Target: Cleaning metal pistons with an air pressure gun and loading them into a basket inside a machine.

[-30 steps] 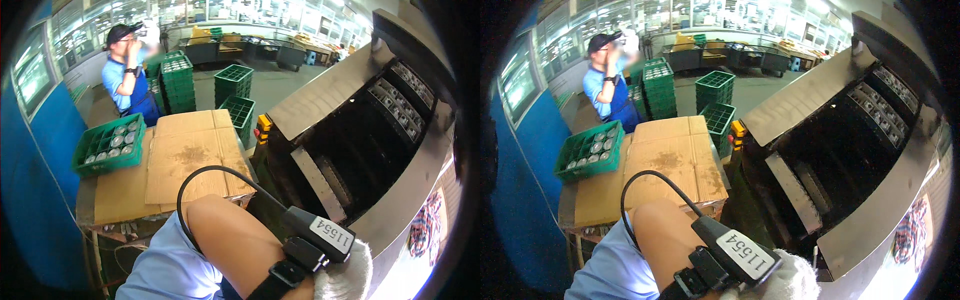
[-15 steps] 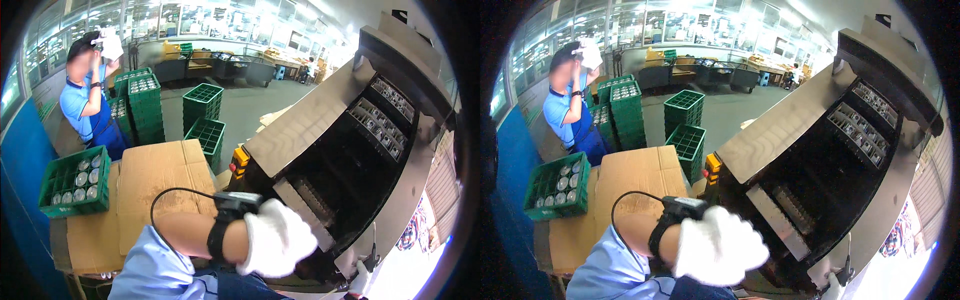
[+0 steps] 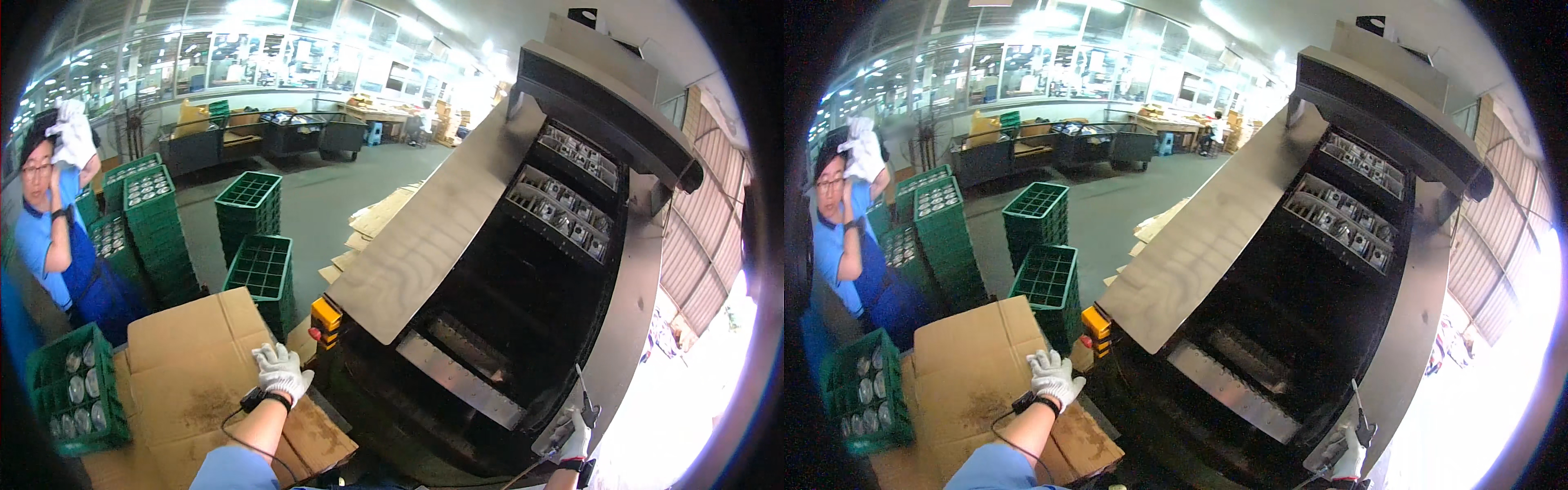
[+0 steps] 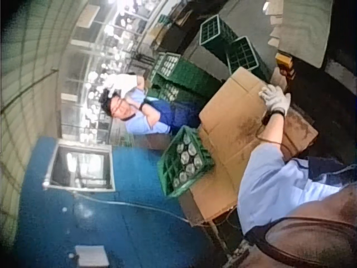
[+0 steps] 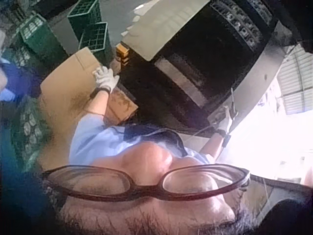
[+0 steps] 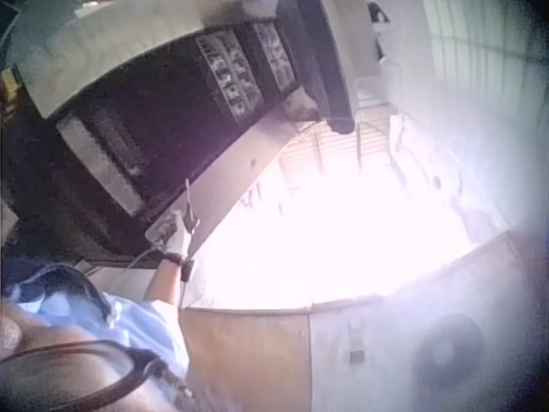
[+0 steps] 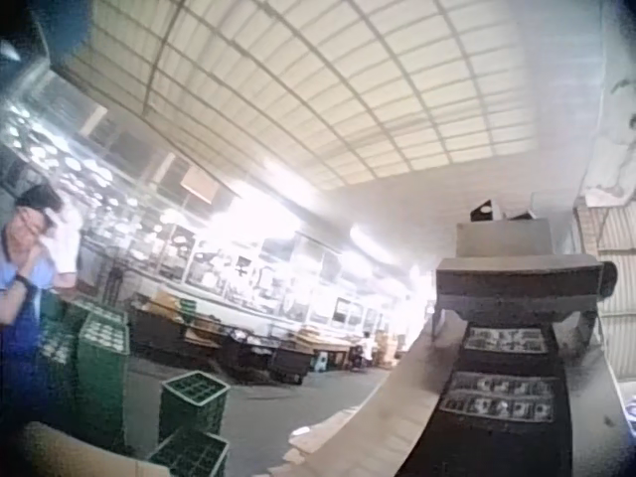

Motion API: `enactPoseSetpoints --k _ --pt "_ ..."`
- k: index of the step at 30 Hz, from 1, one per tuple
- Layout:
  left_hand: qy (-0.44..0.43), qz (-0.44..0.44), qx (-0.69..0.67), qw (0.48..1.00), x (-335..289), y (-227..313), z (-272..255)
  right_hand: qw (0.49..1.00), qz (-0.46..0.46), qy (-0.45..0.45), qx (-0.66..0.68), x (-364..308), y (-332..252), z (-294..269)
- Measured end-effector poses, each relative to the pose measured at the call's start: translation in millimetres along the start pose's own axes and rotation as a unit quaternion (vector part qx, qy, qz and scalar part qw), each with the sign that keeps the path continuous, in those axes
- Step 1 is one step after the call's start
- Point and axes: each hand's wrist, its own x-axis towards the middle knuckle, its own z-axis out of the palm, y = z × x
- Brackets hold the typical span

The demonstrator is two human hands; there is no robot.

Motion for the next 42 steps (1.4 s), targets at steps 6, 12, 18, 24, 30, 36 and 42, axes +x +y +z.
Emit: enactPoseSetpoints --k 6,12,18,24,30,36,42 --pt "-0.007 -0.002 -0.009 1.000 -1 6 -14 0.998 -0.032 0.033 -0.040 -5 -4 3" --pt "-0.005 0.005 -0.008 1.000 6 3 -14 0.995 -0.074 0.068 0.014 6 16 -4" --pt "0.049 0.011 -0.033 0.998 3 3 -3 0.999 -0.030 0.035 0.027 -12 -5 9" --pt "0.097 0.131 -0.353 0.921 -30 -42 19 0.993 -0.104 0.042 0.021 9 12 -4" --pt "-0.128 0.034 -0.242 0.961 -130 -76 -35 0.988 -0.141 0.056 0.029 -4 -1 2" --pt "-0.172 0.065 -0.185 0.965 -136 -72 -38 0.999 -0.016 0.029 0.026 -26 -30 11" --pt "-0.170 0.119 -0.169 0.964 -114 -38 -58 0.999 -0.031 0.022 0.011 -26 -33 19"
